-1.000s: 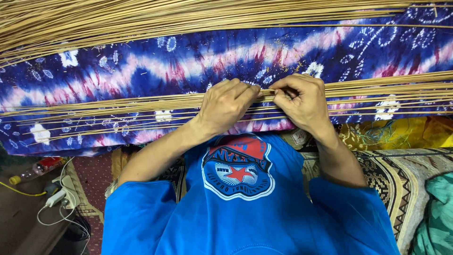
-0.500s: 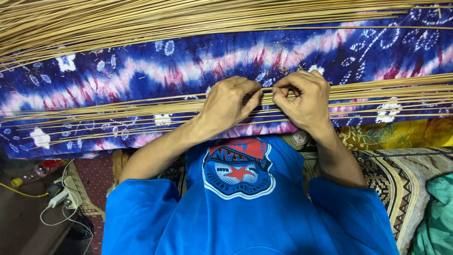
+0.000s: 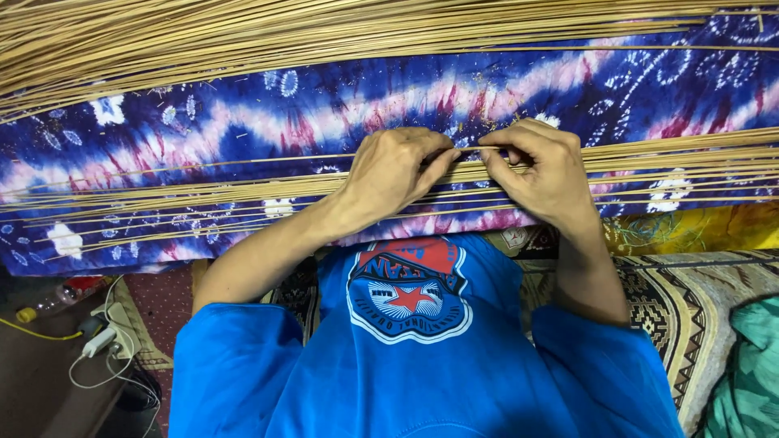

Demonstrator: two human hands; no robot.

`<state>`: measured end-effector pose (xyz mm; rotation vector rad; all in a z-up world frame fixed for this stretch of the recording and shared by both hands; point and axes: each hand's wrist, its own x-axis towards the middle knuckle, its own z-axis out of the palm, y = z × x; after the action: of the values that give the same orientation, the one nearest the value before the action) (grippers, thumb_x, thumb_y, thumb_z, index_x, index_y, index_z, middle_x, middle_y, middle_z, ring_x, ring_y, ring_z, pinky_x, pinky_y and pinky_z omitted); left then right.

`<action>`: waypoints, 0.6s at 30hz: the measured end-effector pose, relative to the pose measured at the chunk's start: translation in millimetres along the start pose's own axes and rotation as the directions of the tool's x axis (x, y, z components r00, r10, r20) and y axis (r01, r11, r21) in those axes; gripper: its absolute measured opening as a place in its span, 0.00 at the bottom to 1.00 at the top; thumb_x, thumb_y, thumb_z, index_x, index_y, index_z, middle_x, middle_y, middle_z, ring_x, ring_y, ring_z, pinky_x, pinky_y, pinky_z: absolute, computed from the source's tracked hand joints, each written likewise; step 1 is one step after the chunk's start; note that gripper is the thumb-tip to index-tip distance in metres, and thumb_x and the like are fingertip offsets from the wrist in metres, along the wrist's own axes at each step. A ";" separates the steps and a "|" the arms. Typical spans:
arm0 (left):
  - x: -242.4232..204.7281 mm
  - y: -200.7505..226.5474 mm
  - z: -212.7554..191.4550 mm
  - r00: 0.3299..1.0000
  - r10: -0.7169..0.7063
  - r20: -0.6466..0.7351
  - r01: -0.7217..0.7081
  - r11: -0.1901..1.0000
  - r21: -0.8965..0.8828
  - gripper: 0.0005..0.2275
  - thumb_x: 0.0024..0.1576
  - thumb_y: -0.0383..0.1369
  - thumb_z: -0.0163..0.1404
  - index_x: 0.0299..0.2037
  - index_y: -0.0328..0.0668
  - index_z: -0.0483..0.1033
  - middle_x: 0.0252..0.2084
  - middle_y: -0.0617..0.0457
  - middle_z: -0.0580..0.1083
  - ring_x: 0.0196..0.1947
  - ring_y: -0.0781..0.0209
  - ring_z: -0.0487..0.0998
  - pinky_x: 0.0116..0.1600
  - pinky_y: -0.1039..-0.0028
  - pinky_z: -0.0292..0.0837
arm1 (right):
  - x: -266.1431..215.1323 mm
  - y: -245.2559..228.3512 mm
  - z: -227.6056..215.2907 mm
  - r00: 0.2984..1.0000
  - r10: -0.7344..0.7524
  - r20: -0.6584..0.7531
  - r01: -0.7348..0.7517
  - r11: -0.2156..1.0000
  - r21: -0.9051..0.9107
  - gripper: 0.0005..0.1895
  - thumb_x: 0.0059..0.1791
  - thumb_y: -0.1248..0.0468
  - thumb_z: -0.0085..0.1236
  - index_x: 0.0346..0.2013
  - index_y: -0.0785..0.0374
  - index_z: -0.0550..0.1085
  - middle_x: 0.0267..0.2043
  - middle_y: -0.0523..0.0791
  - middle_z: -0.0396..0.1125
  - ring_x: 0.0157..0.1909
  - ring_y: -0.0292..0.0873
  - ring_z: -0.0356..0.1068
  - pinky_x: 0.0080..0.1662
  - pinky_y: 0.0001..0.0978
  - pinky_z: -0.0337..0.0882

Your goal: Tying thin wooden sticks together with thread to create a bound structure, likely for a mat or screen

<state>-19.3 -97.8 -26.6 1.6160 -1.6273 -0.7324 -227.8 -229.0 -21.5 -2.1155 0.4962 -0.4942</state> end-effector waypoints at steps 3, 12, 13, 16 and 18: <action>1.3 -2.9 0.6 1.000 0.012 0.027 -0.013 0.999 0.031 0.08 0.64 0.31 0.50 0.42 0.38 0.82 0.30 0.43 0.80 0.33 0.43 0.84 0.36 0.60 0.80 | 1.4 -3.7 -3.8 1.000 -0.028 0.013 0.028 1.000 -0.003 0.03 0.53 0.74 0.62 0.40 0.71 0.81 0.29 0.55 0.72 0.27 0.55 0.70 0.34 0.45 0.68; 2.9 -7.5 -2.8 0.998 0.008 0.058 -0.011 0.999 0.053 0.08 0.64 0.33 0.50 0.42 0.41 0.82 0.31 0.45 0.80 0.34 0.43 0.84 0.36 0.59 0.80 | -4.4 -0.8 1.4 0.999 -0.032 -0.044 0.031 0.999 -0.025 0.02 0.55 0.72 0.65 0.41 0.68 0.82 0.36 0.53 0.75 0.32 0.53 0.74 0.39 0.41 0.72; 3.2 -7.0 -3.2 0.998 0.008 0.057 -0.011 0.998 0.055 0.08 0.64 0.33 0.50 0.42 0.41 0.82 0.31 0.45 0.80 0.34 0.43 0.84 0.36 0.59 0.80 | -3.8 -0.1 1.6 0.998 -0.034 -0.045 0.033 0.999 -0.024 0.02 0.55 0.72 0.65 0.41 0.68 0.82 0.36 0.53 0.75 0.32 0.53 0.74 0.39 0.41 0.72; 5.8 -5.8 0.3 0.999 0.023 0.039 -0.025 0.997 0.069 0.07 0.64 0.34 0.51 0.42 0.42 0.81 0.31 0.46 0.80 0.34 0.44 0.84 0.36 0.59 0.80 | -5.6 1.9 0.7 0.999 0.000 -0.052 -0.002 0.999 -0.036 0.03 0.56 0.70 0.64 0.42 0.67 0.82 0.35 0.53 0.75 0.32 0.54 0.73 0.40 0.44 0.72; 6.4 -5.6 4.2 0.999 0.024 0.029 -0.026 0.997 0.075 0.07 0.64 0.34 0.51 0.42 0.43 0.81 0.31 0.46 0.80 0.35 0.45 0.84 0.37 0.60 0.80 | -7.1 3.2 1.2 0.998 0.012 -0.065 -0.015 0.998 -0.058 0.02 0.55 0.69 0.66 0.41 0.66 0.82 0.34 0.51 0.74 0.30 0.50 0.72 0.39 0.43 0.71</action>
<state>-19.2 -104.8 -33.0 1.6421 -1.7101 -0.6910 -233.7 -226.2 -25.9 -2.1557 0.5674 -0.5475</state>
